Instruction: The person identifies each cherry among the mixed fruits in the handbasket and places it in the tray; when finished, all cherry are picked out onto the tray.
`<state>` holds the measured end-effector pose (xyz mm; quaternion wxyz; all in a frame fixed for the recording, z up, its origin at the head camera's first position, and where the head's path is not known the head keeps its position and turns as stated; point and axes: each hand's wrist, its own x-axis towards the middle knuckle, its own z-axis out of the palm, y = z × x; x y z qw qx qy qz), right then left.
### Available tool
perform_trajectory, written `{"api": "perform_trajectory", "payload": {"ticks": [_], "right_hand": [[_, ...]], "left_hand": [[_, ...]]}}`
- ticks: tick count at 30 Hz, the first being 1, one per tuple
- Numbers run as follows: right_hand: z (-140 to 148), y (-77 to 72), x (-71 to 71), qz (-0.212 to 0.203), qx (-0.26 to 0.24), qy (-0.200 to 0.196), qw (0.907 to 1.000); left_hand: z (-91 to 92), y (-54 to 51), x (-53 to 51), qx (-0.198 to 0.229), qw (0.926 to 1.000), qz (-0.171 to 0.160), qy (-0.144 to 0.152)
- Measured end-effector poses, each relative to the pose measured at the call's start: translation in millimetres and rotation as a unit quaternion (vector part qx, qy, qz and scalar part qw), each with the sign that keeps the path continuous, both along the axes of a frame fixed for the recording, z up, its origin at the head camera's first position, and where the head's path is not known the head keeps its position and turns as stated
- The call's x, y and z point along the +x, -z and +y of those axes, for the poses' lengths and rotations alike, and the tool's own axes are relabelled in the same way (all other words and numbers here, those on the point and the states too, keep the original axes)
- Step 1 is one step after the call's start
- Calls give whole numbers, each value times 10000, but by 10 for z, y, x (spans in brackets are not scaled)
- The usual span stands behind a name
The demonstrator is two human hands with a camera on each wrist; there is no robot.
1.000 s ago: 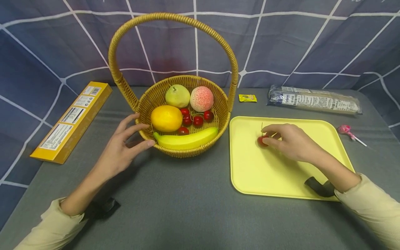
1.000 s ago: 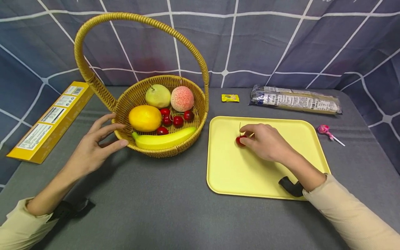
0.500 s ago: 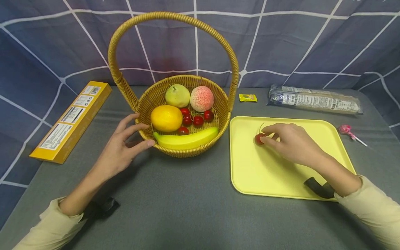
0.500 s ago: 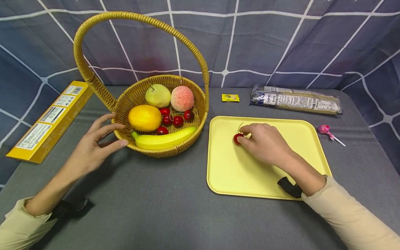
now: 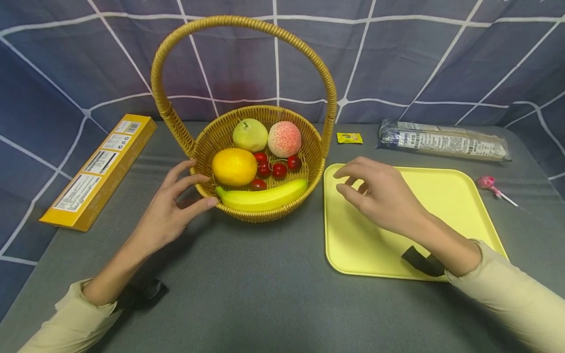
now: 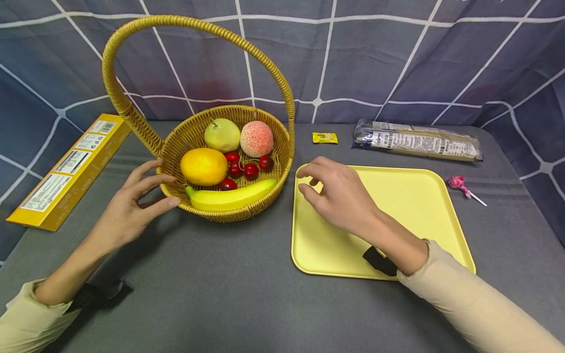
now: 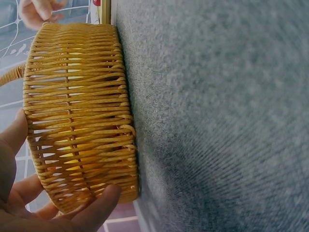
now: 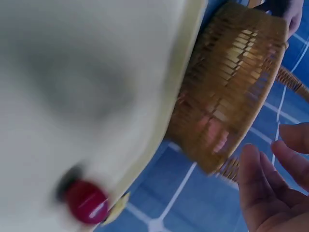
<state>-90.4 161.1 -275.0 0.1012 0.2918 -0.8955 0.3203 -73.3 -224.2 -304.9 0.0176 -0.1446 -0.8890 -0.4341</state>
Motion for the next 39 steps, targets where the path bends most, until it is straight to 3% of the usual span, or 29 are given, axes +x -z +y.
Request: {"api": "perform_trajectory", "payload": {"ticks": [6,11,18,24,33,39], "right_hand": [[-353,-26,-119,256,-200,-588,9977],[-616,-20,-257,116,13,-798,9967],[-890,4,-555,-451,709,-769,9935],[-1012,37,-761,-950,921,-684,9888],[-1098,64,-855,-1342,1611,-449,9767],[-1135,83,-852,-1257,1999,-472,9706]], "left_hand": [[-8,5,2,-42,10000,6,1],[-14,5,0,-71,10000,30,18],[-8,16,-6,-101,9999,45,-11],[-5,12,-7,-79,9999,65,-29],[-5,-5,4,-17,10000,50,-24],[-10,13,-1,-40,10000,30,-30]]}}
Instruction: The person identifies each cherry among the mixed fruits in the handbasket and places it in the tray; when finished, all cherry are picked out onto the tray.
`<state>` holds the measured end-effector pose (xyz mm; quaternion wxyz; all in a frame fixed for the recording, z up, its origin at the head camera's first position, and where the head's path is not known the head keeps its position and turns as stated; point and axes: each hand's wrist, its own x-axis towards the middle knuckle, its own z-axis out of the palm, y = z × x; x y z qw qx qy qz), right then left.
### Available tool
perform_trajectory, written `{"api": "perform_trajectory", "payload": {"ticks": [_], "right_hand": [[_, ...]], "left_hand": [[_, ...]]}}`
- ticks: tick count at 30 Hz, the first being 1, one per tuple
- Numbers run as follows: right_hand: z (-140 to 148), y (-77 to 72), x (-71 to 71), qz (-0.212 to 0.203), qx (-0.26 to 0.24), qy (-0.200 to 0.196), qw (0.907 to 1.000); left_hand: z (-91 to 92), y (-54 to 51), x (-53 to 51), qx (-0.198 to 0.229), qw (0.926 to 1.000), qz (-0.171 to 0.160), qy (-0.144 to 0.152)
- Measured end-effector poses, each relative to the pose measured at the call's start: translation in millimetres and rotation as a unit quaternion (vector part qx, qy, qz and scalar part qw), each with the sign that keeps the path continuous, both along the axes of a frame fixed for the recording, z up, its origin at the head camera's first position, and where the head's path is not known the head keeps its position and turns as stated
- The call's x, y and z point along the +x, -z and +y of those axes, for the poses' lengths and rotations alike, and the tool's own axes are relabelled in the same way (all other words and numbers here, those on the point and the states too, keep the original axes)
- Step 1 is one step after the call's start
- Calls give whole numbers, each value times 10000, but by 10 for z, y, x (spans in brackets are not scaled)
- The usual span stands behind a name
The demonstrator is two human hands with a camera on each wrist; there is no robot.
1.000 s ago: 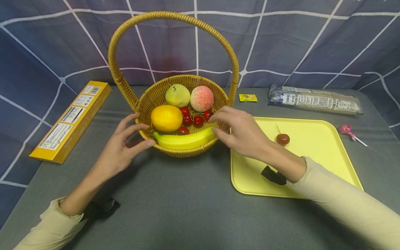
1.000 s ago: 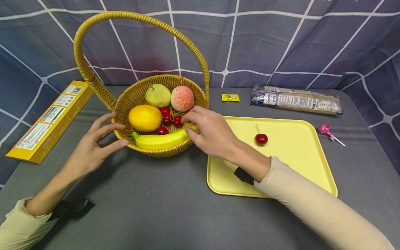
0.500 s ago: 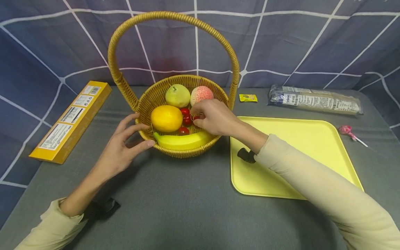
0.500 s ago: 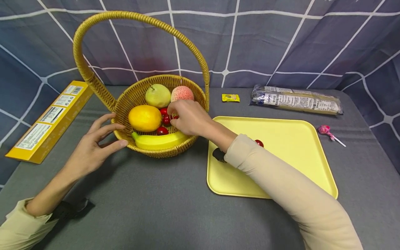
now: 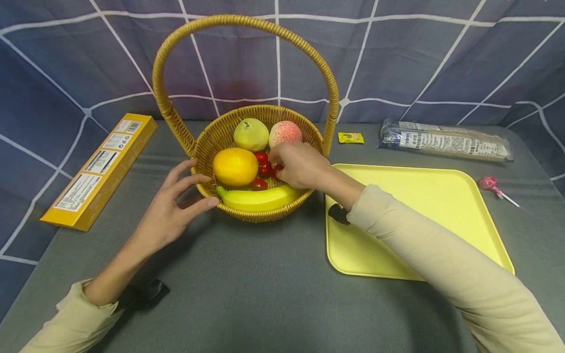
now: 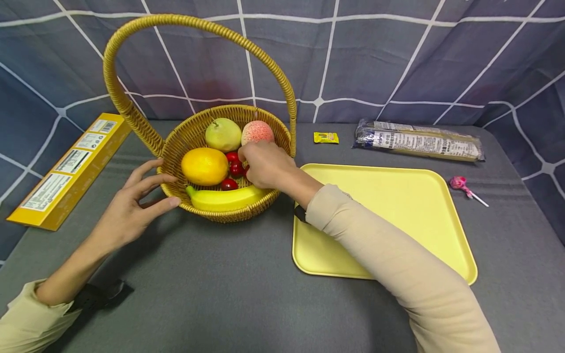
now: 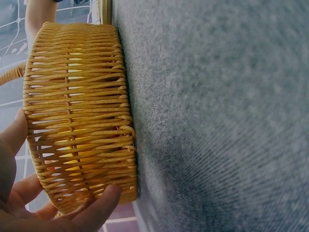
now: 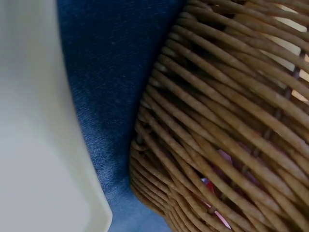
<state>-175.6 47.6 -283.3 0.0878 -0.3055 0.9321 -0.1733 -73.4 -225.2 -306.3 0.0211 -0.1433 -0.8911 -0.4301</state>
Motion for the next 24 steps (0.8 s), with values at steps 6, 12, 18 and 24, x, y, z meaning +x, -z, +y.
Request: {"api": "perform_trajectory", "payload": {"ticks": [6,12,18,24], "right_hand": [[2,22,3,143,46,-55,9999],[21,34,8,250,-108,-187,9995],[22,32,31,290,-186,-252,9991],[34,37,73,384,-259,-325,9984]], "left_hand": [[1,-4,1,-19,10000,4,4],[10,0,-10,-8,10000,-12,11],[14,-1,-5,-87,9999,79,-22],[15,-1,7,-45,10000,76,-21]]}}
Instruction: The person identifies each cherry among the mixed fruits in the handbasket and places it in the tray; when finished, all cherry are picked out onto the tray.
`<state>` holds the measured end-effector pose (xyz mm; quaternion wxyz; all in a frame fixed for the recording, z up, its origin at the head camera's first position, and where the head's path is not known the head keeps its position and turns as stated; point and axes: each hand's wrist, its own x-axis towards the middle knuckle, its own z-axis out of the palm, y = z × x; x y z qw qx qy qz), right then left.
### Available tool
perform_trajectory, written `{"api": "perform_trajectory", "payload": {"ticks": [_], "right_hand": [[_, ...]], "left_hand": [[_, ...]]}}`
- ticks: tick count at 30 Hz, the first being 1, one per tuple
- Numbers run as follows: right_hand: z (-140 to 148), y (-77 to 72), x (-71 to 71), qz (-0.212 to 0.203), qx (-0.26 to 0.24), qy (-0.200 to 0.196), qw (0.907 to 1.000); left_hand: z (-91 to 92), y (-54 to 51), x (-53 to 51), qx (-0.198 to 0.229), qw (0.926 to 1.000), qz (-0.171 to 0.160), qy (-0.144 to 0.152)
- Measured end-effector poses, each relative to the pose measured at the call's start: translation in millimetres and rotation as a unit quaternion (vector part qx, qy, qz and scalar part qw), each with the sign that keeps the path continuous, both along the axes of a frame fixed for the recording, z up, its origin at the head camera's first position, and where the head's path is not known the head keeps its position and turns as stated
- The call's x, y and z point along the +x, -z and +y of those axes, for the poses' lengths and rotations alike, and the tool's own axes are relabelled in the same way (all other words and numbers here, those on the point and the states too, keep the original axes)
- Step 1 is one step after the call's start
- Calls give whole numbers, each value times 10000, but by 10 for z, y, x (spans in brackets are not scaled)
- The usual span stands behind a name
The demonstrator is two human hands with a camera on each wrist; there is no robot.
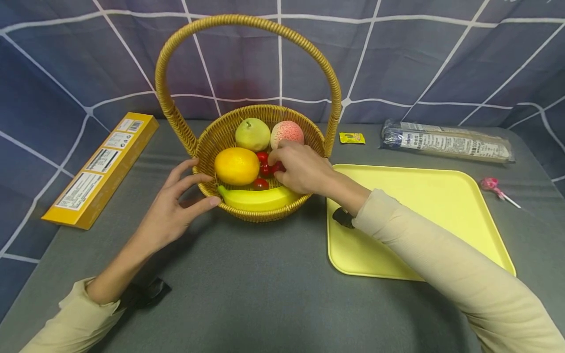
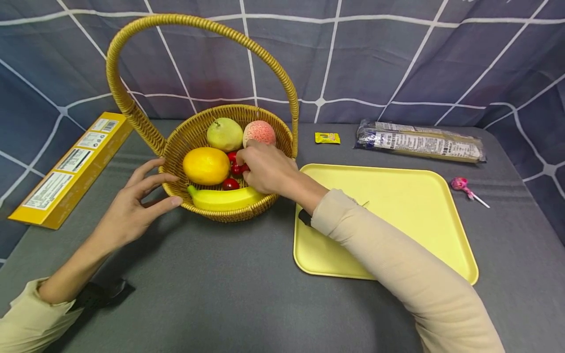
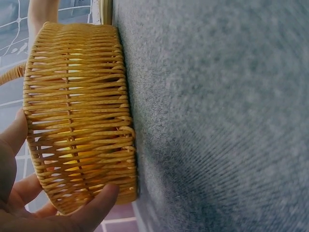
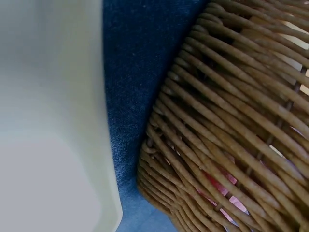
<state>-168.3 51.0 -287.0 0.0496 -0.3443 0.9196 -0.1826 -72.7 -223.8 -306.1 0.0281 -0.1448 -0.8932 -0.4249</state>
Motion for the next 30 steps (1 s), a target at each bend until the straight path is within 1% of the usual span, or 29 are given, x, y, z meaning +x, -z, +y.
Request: {"api": "perform_trajectory", "payload": {"ticks": [6,9,13,16,22,30], "right_hand": [[40,19,23,104,-308,-57,9995],[67,5,36,164,-575,-93,9982],[118,-49,77,278,-1062,-144,9938],[170,-99,142,332,-1298,-210,9908],[302,-189,319,413,-1560,-356,9862],[567,-246,539,551,-2079,-573,9749]], "left_hand": [[13,14,-7,10,10000,-19,17],[15,17,-7,61,10000,-37,20],[12,14,-5,67,10000,0,-13],[8,8,-3,45,10000,27,-15],[4,0,4,86,10000,-34,-3],[1,7,7,-2,10000,-27,-48]]}}
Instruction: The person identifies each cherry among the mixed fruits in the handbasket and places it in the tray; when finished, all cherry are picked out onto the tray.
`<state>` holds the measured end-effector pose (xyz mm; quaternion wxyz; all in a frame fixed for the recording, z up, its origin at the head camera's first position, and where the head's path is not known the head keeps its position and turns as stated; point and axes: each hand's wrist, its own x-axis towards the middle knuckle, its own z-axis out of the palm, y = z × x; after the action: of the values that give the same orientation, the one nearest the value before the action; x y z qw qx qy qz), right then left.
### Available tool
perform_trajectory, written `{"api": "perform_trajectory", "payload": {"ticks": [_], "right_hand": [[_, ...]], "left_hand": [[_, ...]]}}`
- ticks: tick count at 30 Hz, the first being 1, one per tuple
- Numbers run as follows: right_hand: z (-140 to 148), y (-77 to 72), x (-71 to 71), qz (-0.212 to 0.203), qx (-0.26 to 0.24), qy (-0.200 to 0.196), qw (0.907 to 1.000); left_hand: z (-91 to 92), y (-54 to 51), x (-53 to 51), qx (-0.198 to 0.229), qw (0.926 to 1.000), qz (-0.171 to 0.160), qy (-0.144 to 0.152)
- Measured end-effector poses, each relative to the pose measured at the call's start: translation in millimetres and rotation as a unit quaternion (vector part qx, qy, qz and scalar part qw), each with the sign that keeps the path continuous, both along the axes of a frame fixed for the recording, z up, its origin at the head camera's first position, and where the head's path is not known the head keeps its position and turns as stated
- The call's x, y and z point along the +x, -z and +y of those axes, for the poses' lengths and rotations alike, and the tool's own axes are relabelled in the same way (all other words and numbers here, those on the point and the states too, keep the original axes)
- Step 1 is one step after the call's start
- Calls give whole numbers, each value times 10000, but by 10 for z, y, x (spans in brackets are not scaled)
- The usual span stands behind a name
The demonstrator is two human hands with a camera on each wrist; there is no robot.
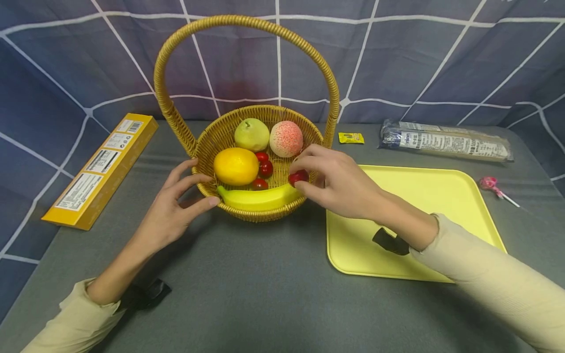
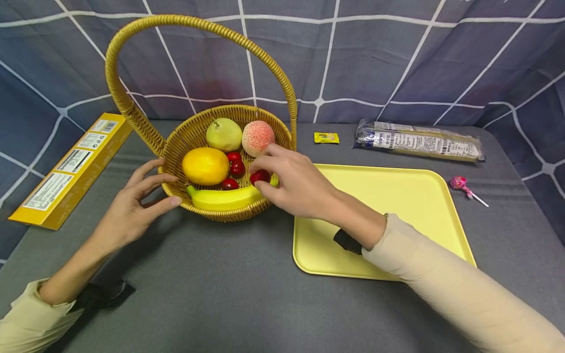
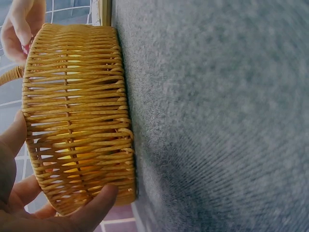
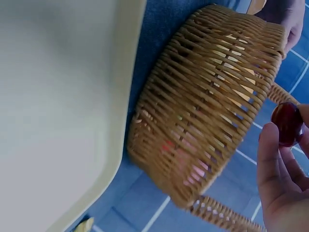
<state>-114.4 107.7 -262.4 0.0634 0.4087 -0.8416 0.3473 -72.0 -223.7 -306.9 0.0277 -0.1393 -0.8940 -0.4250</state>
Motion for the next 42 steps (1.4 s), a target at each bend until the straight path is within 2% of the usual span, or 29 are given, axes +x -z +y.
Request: {"api": "perform_trajectory", "payload": {"ticks": [4,10,18,23,28,35,42], "right_hand": [[175,-1,77,134,-140,18,9998],[493,46,159,-13,-150,173,9997],[964,175,231,-622,240,712,9952],[1234,223,265,-721,544,1053,9903],[1465,283,328,-801,862,1103,9869],[1639,397,377,-766,1237,1109,9831],[1644,484,376,-742,1235,1069,9838]], "left_hand": [[4,-1,-2,24,10000,-8,-2],[18,0,-14,24,10000,-19,22],[22,-7,-16,18,10000,31,54],[23,-1,-17,9,10000,-1,25],[20,2,-3,44,10000,19,54],[2,18,-2,24,10000,7,31],[0,11,0,-40,10000,43,2]]}}
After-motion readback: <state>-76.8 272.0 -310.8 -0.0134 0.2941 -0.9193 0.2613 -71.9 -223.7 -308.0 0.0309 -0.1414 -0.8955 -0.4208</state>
